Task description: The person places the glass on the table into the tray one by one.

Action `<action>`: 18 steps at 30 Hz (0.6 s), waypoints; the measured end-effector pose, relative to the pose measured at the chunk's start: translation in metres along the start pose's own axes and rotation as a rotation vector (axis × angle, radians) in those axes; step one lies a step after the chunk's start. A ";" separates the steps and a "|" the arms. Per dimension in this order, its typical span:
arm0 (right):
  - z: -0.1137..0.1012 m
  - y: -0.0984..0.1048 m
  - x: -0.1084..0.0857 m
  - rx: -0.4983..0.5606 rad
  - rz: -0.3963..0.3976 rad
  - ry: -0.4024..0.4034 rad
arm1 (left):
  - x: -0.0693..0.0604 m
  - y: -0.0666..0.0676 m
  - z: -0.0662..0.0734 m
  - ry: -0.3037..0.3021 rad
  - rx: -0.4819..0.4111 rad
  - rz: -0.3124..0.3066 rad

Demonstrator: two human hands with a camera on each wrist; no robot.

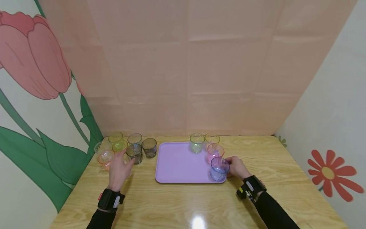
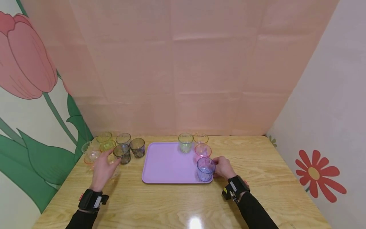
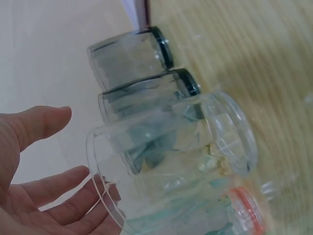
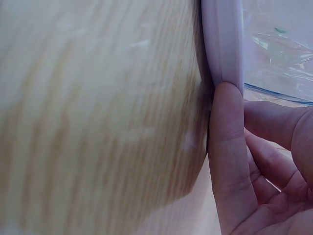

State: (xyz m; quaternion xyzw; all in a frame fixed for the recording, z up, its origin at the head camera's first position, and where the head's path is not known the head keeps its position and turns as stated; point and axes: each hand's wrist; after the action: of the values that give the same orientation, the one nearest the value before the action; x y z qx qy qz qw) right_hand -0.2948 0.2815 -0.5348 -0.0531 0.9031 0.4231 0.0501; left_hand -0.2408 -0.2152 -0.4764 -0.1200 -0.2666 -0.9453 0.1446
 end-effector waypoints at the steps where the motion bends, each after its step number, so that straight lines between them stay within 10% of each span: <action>1: 0.000 0.000 0.000 0.004 0.002 0.002 | 0.000 0.001 -0.001 0.002 0.001 0.000; 18: 0.003 -0.002 0.002 0.006 0.012 0.011 | -0.009 0.009 -0.013 0.004 0.019 0.003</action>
State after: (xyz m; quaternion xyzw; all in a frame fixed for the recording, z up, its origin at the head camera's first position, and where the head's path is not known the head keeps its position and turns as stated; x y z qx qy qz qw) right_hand -0.2967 0.2826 -0.5385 -0.0498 0.9050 0.4202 0.0428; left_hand -0.2309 -0.2273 -0.4856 -0.1169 -0.2750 -0.9428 0.1476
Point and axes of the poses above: each hand's wrist, its own x-axis towards the middle knuckle, its own y-axis out of the back of the hand, z = x × y, and after that the axes turned 15 degrees about -x, right-handed
